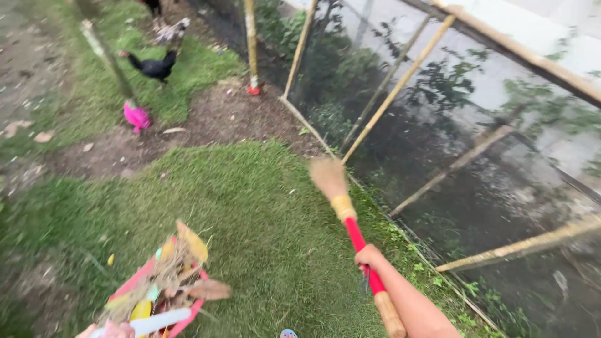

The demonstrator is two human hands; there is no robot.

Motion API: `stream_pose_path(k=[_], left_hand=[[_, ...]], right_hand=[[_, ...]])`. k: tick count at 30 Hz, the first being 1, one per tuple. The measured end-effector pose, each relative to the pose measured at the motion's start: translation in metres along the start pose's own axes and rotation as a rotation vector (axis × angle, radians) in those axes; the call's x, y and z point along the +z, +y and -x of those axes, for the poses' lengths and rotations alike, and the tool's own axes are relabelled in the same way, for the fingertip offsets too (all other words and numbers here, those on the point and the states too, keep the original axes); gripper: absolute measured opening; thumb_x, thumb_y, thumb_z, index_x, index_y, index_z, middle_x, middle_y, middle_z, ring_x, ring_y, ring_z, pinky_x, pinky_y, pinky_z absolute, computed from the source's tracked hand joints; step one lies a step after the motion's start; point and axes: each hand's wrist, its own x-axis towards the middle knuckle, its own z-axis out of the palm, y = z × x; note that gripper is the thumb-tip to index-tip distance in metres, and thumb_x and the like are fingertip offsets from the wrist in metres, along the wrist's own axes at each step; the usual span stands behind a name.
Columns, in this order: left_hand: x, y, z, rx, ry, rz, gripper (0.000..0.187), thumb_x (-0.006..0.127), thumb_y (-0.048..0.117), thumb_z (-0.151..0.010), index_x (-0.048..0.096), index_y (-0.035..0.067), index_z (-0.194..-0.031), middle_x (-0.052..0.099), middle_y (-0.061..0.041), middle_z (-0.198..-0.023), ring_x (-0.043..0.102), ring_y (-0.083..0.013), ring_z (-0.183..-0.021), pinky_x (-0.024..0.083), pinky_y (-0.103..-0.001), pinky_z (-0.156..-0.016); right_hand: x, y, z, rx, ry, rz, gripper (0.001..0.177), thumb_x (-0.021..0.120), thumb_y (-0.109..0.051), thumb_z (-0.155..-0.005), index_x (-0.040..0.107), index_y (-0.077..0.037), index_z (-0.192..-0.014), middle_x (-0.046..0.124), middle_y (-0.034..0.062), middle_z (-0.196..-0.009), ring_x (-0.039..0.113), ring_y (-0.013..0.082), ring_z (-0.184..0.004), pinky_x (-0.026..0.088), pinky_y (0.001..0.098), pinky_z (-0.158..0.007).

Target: Sweeping dry leaves into a dustpan in an outdoor yard.

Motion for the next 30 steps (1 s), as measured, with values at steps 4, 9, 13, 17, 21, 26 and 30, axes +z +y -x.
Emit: stream_pose_path(k=[4, 9, 13, 17, 21, 26, 30], left_hand=[[0.014, -0.019, 0.015, 0.038, 0.047, 0.080, 0.057, 0.059, 0.035, -0.102, 0.040, -0.008, -0.134, 0.047, -0.017, -0.109, 0.052, -0.0110, -0.079, 0.052, -0.021, -0.060], [0.006, -0.027, -0.001, 0.073, 0.065, 0.164, 0.060, 0.059, 0.037, -0.103, 0.039, -0.009, -0.136, 0.046, -0.018, -0.110, 0.052, -0.0105, -0.079, 0.053, -0.020, -0.059], [0.015, -0.054, 0.017, 0.117, -0.009, 0.157, 0.052, 0.060, 0.029, -0.103, 0.039, -0.008, -0.133, 0.047, -0.020, -0.110, 0.055, -0.0137, -0.086, 0.052, -0.020, -0.060], [0.020, -0.054, 0.013, 0.145, -0.094, 0.226, 0.044, 0.064, 0.022, -0.099, 0.042, -0.005, -0.127, 0.053, -0.016, -0.107, 0.055, -0.0185, -0.088, 0.050, -0.021, -0.059], [0.028, -0.062, 0.013, 0.156, -0.099, 0.273, 0.046, 0.065, 0.021, -0.098, 0.040, -0.006, -0.127, 0.054, -0.016, -0.106, 0.054, -0.0185, -0.089, 0.051, -0.021, -0.059], [0.036, -0.062, 0.000, 0.214, -0.076, 0.310, 0.045, 0.061, 0.020, -0.101, 0.037, -0.006, -0.129, 0.051, -0.019, -0.108, 0.054, -0.0174, -0.088, 0.052, -0.021, -0.060], [0.047, -0.054, -0.018, 0.262, -0.073, 0.329, 0.040, 0.060, 0.020, -0.100, 0.040, -0.003, -0.127, 0.054, -0.018, -0.107, 0.058, -0.0168, -0.085, 0.051, -0.020, -0.057]], right_hand=[[-0.006, -0.007, -0.076, -0.023, 0.206, 0.480, 0.025, 0.079, -0.008, -0.072, 0.077, 0.003, -0.094, 0.076, 0.0142, -0.082, 0.075, 0.0237, -0.071, 0.060, 0.0397, -0.065], [0.077, -0.059, -0.078, -0.108, 0.260, 0.650, 0.034, 0.072, -0.023, -0.080, 0.075, -0.006, -0.110, 0.074, 0.0168, -0.114, 0.073, 0.0294, -0.107, 0.059, 0.0403, -0.091], [0.133, -0.085, -0.025, -0.251, -0.031, 0.776, 0.030, 0.073, -0.014, -0.077, 0.074, -0.003, -0.104, 0.077, 0.0163, -0.099, 0.073, 0.0253, -0.082, 0.059, 0.0386, -0.072], [0.133, -0.110, 0.057, -0.205, -0.447, 0.249, 0.061, 0.069, 0.006, -0.074, 0.048, -0.017, -0.126, 0.060, 0.0107, -0.068, 0.057, 0.0213, -0.046, 0.049, 0.0403, -0.043], [0.101, -0.126, 0.073, -0.203, -0.530, 0.207, 0.060, 0.070, 0.003, -0.077, 0.047, -0.010, -0.131, 0.058, 0.0041, -0.062, 0.056, 0.0166, -0.043, 0.048, 0.0348, -0.039], [0.048, -0.127, 0.032, -0.216, -0.106, 0.218, 0.032, 0.063, -0.003, -0.076, 0.057, -0.011, -0.107, 0.059, 0.0076, -0.056, 0.059, 0.0232, -0.043, 0.049, 0.0405, -0.044], [0.024, -0.076, -0.121, -0.121, 0.095, 0.559, 0.020, 0.062, -0.013, -0.082, 0.067, -0.005, -0.100, 0.076, 0.0105, -0.065, 0.075, 0.0235, -0.054, 0.060, 0.0382, -0.059]])
